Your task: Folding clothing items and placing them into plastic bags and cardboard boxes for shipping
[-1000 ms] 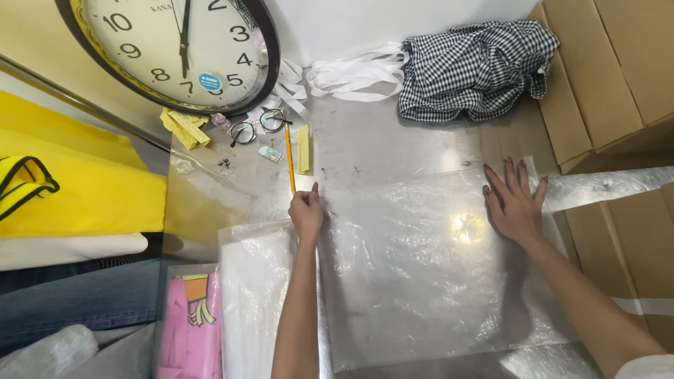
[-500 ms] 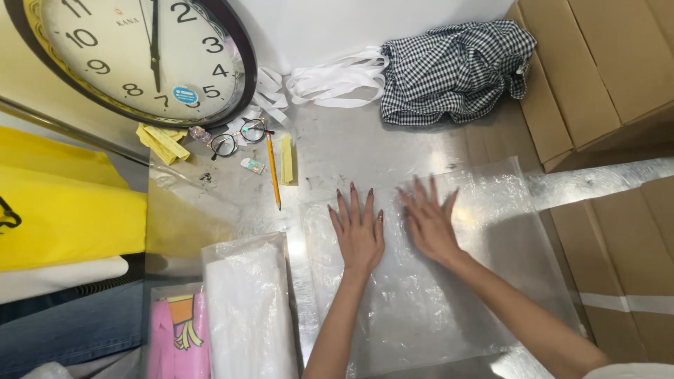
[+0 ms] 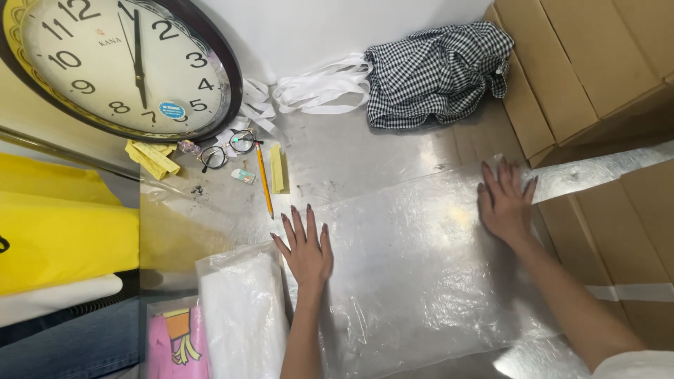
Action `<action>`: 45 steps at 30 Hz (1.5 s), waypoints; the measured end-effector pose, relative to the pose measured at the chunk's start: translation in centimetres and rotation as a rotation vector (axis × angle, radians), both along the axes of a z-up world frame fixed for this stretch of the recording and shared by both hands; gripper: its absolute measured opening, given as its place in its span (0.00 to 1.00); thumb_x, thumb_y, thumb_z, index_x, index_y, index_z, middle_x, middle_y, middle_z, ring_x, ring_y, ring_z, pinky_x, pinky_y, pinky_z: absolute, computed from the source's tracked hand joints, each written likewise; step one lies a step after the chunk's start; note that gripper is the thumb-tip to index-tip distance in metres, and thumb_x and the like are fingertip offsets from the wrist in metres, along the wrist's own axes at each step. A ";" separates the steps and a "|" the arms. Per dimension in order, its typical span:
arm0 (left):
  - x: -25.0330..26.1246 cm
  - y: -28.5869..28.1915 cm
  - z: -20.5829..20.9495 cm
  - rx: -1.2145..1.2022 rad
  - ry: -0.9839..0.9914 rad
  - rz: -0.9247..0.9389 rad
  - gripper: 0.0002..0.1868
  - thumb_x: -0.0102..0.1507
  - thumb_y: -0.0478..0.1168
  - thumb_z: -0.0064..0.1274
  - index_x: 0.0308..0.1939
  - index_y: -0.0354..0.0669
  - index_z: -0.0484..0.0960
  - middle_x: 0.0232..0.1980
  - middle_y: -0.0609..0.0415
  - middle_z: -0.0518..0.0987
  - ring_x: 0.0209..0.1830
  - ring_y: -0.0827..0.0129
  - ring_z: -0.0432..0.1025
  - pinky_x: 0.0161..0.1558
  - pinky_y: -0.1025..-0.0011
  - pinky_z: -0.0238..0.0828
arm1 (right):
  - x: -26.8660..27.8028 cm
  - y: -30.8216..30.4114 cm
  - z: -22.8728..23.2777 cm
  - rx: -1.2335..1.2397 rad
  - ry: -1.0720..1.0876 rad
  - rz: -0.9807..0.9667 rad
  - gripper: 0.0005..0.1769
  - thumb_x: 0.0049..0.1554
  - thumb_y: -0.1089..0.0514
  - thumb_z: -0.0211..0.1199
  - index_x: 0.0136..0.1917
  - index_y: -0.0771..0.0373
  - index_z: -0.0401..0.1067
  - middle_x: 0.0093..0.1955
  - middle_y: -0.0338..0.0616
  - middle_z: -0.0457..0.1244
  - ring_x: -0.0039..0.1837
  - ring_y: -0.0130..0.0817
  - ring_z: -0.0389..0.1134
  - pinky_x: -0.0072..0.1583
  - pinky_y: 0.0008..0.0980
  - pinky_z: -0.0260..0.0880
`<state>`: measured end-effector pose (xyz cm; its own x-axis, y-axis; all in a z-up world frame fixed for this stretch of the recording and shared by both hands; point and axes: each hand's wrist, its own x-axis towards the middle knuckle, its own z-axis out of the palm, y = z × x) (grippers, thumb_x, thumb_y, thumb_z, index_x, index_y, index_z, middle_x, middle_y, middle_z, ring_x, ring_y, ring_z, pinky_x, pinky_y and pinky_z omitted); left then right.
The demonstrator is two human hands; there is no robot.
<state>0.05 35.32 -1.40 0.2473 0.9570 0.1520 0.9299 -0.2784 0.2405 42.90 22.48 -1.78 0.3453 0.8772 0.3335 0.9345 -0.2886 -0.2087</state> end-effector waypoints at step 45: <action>2.2 -18.5 2.3 0.045 -0.232 -0.291 0.35 0.72 0.42 0.49 0.84 0.45 0.60 0.87 0.31 0.50 0.88 0.35 0.40 0.80 0.31 0.28 | -1.5 -17.5 0.7 -0.201 0.604 -0.444 0.47 0.65 0.35 0.61 0.90 0.54 0.54 0.72 0.67 0.65 0.77 0.64 0.62 0.74 0.63 0.61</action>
